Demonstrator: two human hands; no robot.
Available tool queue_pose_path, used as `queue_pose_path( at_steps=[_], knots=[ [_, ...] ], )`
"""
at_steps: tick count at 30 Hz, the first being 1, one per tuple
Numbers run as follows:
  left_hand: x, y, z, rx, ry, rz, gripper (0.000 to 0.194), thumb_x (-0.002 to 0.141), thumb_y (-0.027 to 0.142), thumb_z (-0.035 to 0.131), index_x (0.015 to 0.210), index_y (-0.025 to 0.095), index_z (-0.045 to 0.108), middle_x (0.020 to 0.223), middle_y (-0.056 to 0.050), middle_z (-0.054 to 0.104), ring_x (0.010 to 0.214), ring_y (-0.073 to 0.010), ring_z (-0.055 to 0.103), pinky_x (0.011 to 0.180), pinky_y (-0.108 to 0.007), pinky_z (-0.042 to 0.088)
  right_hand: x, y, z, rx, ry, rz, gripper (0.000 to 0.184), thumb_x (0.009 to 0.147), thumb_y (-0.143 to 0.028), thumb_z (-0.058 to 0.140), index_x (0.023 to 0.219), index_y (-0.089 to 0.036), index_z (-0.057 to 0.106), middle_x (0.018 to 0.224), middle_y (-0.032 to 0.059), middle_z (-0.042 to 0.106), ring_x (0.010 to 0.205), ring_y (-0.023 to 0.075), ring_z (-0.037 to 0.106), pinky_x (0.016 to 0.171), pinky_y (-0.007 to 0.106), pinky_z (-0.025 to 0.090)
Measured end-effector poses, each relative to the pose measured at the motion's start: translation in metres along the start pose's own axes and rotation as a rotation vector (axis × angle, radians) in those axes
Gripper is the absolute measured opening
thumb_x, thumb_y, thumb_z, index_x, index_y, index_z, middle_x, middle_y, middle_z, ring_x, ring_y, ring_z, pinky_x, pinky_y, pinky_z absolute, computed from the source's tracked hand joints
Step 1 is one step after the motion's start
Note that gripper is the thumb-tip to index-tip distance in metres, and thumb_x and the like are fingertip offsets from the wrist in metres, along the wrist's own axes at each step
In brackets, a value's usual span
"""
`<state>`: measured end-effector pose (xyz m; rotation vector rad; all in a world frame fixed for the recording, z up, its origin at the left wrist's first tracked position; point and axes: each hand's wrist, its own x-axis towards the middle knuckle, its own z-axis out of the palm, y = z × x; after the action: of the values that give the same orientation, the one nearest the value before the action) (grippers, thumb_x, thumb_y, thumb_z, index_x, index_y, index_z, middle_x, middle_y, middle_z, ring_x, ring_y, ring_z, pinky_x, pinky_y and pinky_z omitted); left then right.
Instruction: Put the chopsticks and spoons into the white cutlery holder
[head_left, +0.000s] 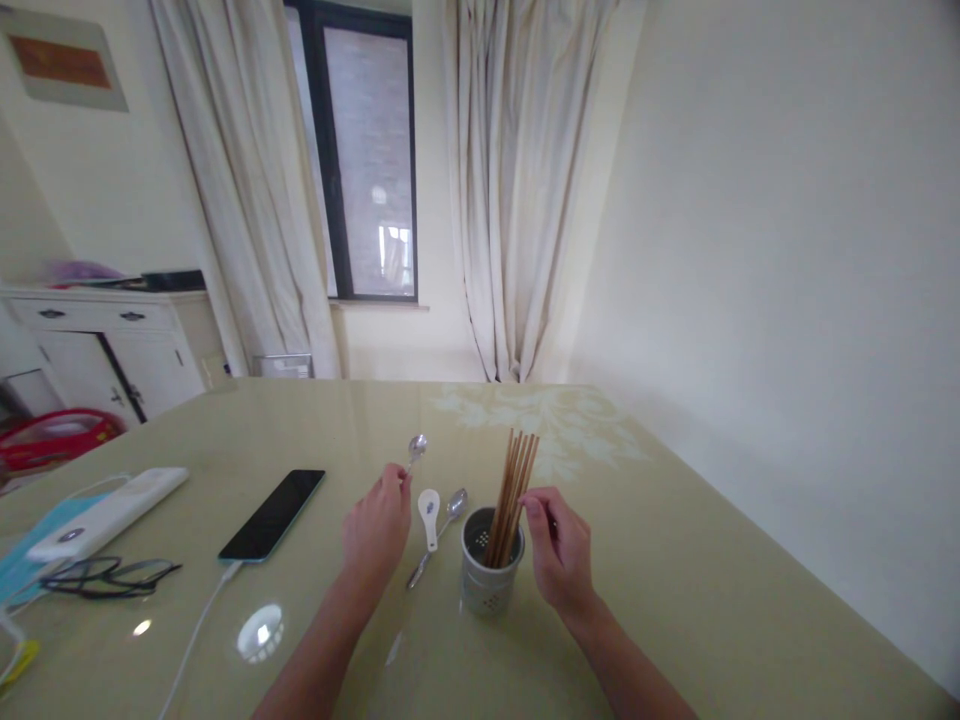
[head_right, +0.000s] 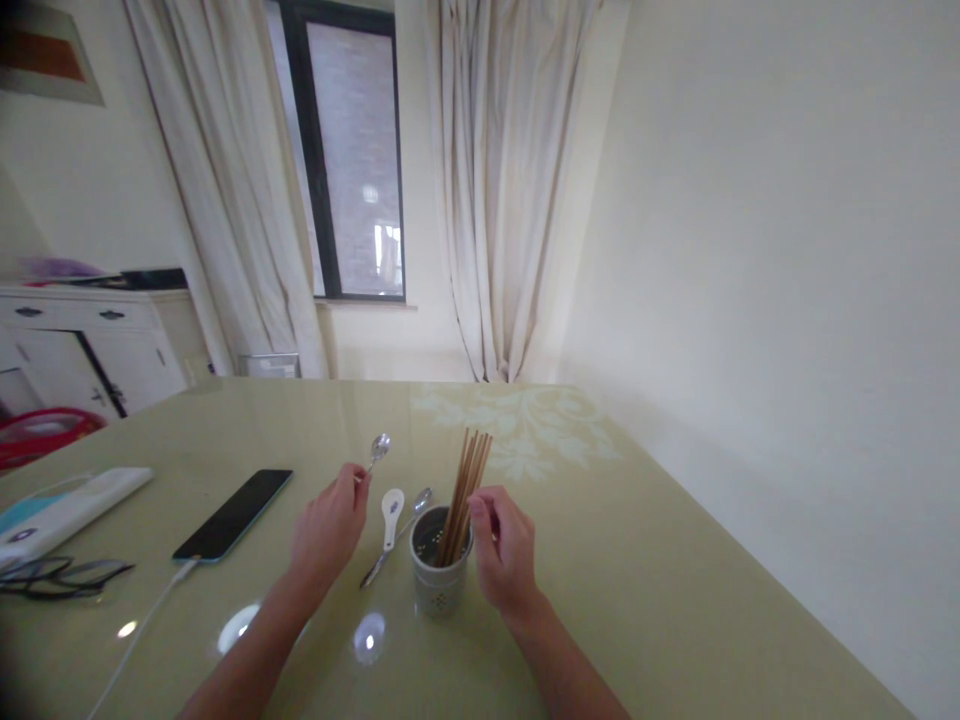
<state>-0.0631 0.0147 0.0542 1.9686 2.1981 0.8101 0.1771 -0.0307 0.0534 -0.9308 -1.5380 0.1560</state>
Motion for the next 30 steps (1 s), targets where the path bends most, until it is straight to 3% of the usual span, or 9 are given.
queue_pose_path(
  at_steps=[3,5,8,13,17,21,25,27,30],
  knots=[
    [-0.007,0.011,0.001,-0.487,0.145,0.106,0.025,0.106,0.041,0.046,0.108,0.022,0.063,0.089,-0.005,0.076,0.078,-0.0221,0.072,0.073,-0.031,0.052,-0.002,-0.002,0.002,0.007,-0.003,-0.026,0.026,0.109,-0.031,0.051,0.090,-0.021,0.066,0.066,-0.0038,0.057,0.054,0.0121,0.052,0.054,0.022,0.042],
    [-0.016,0.022,0.003,-0.802,0.177,0.143,0.031,0.103,0.048,0.053,0.111,0.021,0.065,0.084,-0.003,0.073,0.076,-0.0194,0.070,0.071,-0.029,0.053,-0.003,-0.003,0.002,0.012,-0.003,-0.044,0.026,0.109,-0.030,0.051,0.091,-0.021,0.067,0.066,-0.0035,0.056,0.054,0.0125,0.052,0.054,0.023,0.042],
    [-0.030,0.044,-0.001,-1.095,0.104,0.177,0.037,0.097,0.052,0.064,0.113,0.020,0.069,0.082,-0.002,0.072,0.074,-0.0164,0.068,0.068,-0.026,0.054,-0.003,-0.006,0.001,0.027,-0.017,-0.056,0.023,0.108,-0.029,0.052,0.098,-0.021,0.070,0.071,-0.0019,0.062,0.057,0.0130,0.055,0.055,0.024,0.043],
    [-0.035,0.079,-0.027,-1.308,-0.065,0.278,0.030,0.094,0.048,0.072,0.102,0.019,0.070,0.087,-0.004,0.077,0.077,-0.0149,0.070,0.069,-0.024,0.055,-0.005,-0.006,-0.003,0.055,-0.019,-0.057,0.023,0.108,-0.030,0.051,0.107,-0.022,0.072,0.074,-0.0013,0.066,0.058,0.0138,0.058,0.056,0.025,0.043],
    [-0.018,0.083,-0.035,-1.326,-0.125,0.286,0.031,0.091,0.047,0.076,0.100,0.019,0.067,0.088,-0.004,0.078,0.073,-0.0144,0.070,0.068,-0.025,0.055,-0.006,-0.002,-0.002,0.063,-0.028,-0.032,0.025,0.109,-0.033,0.050,0.103,-0.022,0.071,0.068,-0.0032,0.060,0.054,0.0129,0.053,0.054,0.025,0.040],
    [-0.006,0.066,-0.022,-1.240,-0.178,0.277,0.030,0.090,0.047,0.076,0.100,0.020,0.066,0.086,-0.003,0.077,0.075,-0.0160,0.072,0.072,-0.027,0.057,-0.006,0.004,0.004,0.088,0.007,0.065,0.039,0.111,-0.039,0.043,0.086,-0.021,0.067,0.064,-0.0035,0.053,0.054,0.0134,0.049,0.054,0.025,0.039],
    [-0.010,0.048,-0.010,-1.036,-0.236,0.293,0.028,0.090,0.047,0.074,0.094,0.020,0.069,0.085,-0.002,0.075,0.076,-0.0169,0.072,0.072,-0.027,0.056,-0.004,0.021,0.009,0.094,0.075,0.228,0.053,0.112,-0.046,0.034,0.070,-0.022,0.054,0.057,-0.0054,0.042,0.051,0.0135,0.043,0.052,0.026,0.035],
    [-0.013,0.042,-0.006,-0.962,-0.240,0.296,0.029,0.090,0.049,0.074,0.092,0.020,0.071,0.087,-0.003,0.076,0.077,-0.0176,0.071,0.071,-0.027,0.056,-0.001,0.035,0.013,0.052,0.020,0.294,0.052,0.111,-0.047,0.036,0.070,-0.022,0.055,0.057,-0.0047,0.045,0.053,0.0139,0.046,0.052,0.026,0.035],
    [-0.017,0.038,0.000,-0.907,-0.237,0.274,0.031,0.089,0.051,0.073,0.091,0.020,0.074,0.091,-0.005,0.078,0.075,-0.0180,0.071,0.066,-0.027,0.054,0.005,0.058,0.025,-0.057,-0.177,0.309,0.047,0.107,-0.046,0.045,0.073,-0.020,0.063,0.063,-0.0009,0.060,0.059,0.0159,0.054,0.054,0.025,0.040]
  ],
)
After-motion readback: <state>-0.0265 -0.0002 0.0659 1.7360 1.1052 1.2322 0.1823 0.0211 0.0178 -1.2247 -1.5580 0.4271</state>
